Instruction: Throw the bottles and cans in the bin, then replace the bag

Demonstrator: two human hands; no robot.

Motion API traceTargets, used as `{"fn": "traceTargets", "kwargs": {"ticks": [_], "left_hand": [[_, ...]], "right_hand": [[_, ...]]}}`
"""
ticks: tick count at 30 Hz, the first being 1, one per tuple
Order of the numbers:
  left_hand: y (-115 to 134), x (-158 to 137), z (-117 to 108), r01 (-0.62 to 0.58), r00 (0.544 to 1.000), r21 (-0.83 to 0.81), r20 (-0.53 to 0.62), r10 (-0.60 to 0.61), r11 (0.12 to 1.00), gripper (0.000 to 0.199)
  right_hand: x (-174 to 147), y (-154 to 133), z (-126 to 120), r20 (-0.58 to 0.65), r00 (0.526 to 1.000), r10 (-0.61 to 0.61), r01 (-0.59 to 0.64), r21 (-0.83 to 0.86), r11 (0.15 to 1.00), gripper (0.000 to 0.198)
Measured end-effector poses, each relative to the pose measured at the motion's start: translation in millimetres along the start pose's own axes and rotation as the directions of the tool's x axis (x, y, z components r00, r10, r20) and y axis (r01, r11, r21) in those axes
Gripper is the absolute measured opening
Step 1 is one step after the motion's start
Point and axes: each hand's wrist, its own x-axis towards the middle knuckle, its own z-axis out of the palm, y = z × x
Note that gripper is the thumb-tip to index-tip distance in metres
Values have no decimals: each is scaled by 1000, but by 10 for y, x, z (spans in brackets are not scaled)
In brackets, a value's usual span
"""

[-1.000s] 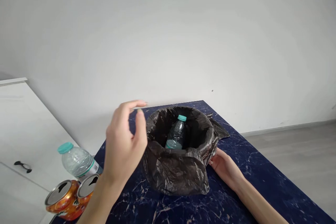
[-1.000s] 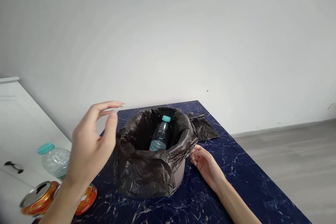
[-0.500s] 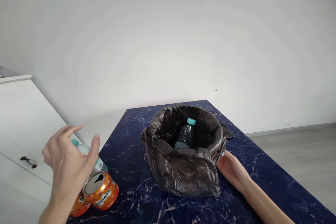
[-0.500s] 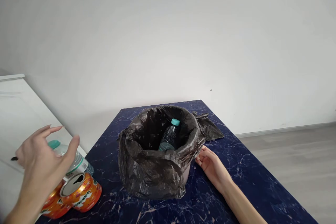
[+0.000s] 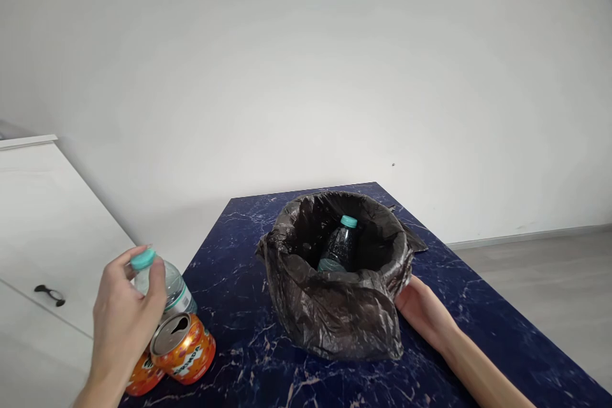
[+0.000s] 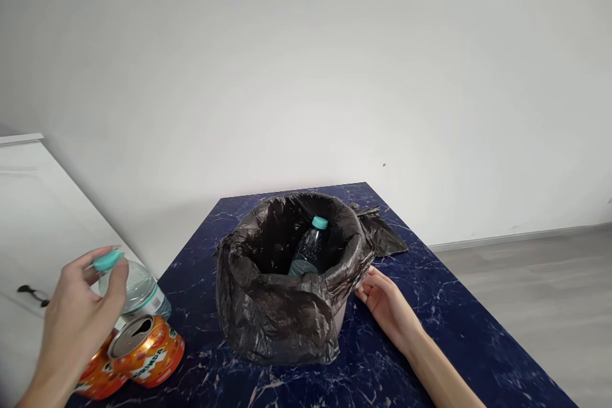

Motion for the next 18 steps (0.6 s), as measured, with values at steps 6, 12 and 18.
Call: {"fn": "traceTargets", "kwargs": {"ticks": [6, 12, 18], "left_hand": [[222, -74, -94, 62, 991, -168, 123, -41, 984, 30], [603, -98, -109, -307, 937, -301, -262, 231, 903, 30], [1272, -56, -303, -557, 817, -548, -497, 293, 624, 30]], "right_hand": [[6, 17, -9, 10, 1000, -8, 8, -18, 1000, 19], [5, 32, -14, 31, 999, -31, 32, -35, 999, 19], [-16, 14, 24, 30, 999, -34, 34, -30, 999, 20]]}}
